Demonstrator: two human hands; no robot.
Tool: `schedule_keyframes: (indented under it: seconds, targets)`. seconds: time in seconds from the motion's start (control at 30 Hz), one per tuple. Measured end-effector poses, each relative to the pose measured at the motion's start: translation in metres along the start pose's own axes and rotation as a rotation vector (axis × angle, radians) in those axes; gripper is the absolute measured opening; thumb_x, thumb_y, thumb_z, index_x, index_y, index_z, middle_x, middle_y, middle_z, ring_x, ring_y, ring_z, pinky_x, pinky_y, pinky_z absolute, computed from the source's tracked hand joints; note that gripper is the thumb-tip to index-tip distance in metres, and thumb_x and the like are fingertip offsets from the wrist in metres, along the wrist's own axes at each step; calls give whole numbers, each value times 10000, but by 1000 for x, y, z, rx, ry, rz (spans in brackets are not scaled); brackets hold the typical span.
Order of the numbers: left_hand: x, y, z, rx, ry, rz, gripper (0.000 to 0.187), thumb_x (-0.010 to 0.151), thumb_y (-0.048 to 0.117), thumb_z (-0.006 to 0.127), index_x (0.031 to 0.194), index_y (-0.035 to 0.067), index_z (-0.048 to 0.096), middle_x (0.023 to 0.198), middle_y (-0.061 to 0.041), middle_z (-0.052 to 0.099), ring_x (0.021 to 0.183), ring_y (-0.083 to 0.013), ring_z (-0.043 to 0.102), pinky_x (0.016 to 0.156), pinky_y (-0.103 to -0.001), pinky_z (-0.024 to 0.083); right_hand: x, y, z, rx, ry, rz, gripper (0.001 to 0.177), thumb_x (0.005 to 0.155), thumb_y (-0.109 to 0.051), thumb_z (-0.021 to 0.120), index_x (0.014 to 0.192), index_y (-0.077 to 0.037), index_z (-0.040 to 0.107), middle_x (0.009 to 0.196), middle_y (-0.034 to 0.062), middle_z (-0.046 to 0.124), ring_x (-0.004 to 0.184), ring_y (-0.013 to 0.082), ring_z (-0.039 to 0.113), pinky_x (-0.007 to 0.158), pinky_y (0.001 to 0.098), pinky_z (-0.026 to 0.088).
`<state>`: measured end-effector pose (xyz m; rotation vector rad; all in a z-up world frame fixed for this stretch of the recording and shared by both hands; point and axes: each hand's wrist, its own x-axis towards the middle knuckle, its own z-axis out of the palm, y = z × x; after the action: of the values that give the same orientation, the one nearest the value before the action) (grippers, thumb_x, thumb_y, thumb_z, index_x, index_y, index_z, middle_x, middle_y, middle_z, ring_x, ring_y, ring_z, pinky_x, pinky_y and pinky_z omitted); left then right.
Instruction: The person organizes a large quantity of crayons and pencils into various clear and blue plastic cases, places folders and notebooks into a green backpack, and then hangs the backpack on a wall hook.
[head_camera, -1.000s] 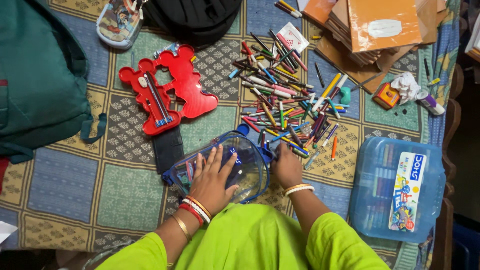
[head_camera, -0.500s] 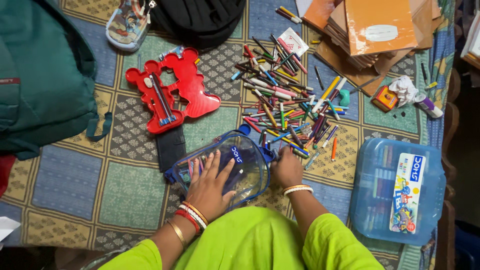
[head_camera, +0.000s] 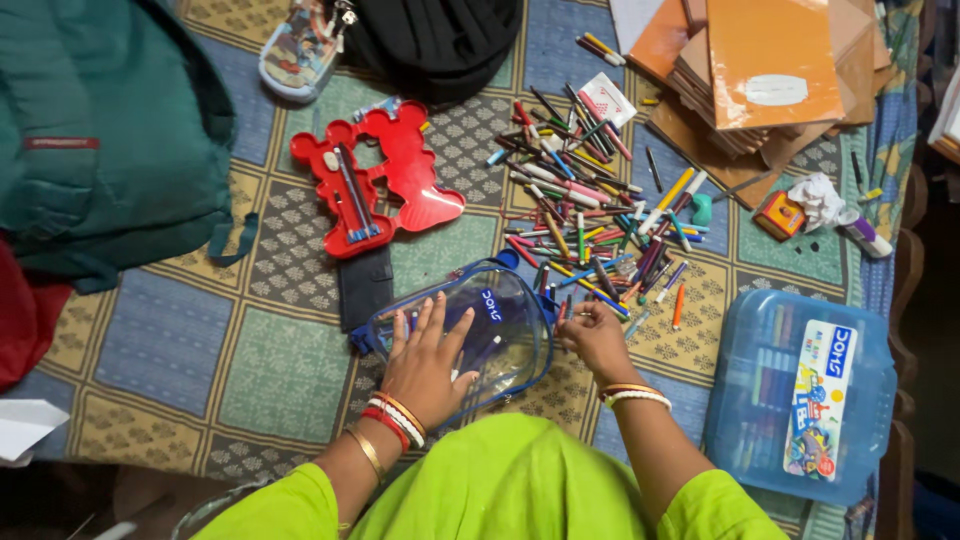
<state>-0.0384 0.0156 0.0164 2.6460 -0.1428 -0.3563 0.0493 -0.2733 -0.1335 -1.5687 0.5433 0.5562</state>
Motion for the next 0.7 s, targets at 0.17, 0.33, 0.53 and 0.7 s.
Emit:
schedule_keyframes:
  seconds: [0.17,0.33,0.53,0.7]
  targets:
    - [-7,-3,-6,-2,15,-18,915,762,379,808,1531,168,360,1604,-293,213,1503,-417,211,1195,-610,74,8,1,11,-117,-5,8,271,867,23,719,1113,-23,615,849,75,677,701,170,669,617,290,557]
    - [-11,-3,-8,5,9,-45,907,763,376,809,1526,169,365,1608,-286,218,1510,-408,204,1202,-605,65,-1,-11,11,-70,-149,107,230,934,4,624,1152,-64,645,923,53,698,787,142,666,715,297,570]
    - [-14,-9,-10,4,-22,-66,914,781,385,796,1546,165,346,1613,-285,211,1515,-406,197,1201,-609,63,-34,-38,24,39,-353,156,395,939,64,432,1248,-33,659,1113,77,741,964,164,720,851,309,581]
    - [-14,-12,-10,1,-9,-72,889,799,393,783,1541,169,346,1614,-275,202,1511,-401,192,1197,-619,46,-33,-41,27,-27,-279,181,428,938,71,404,1270,-50,647,1136,73,729,975,178,723,892,324,580]
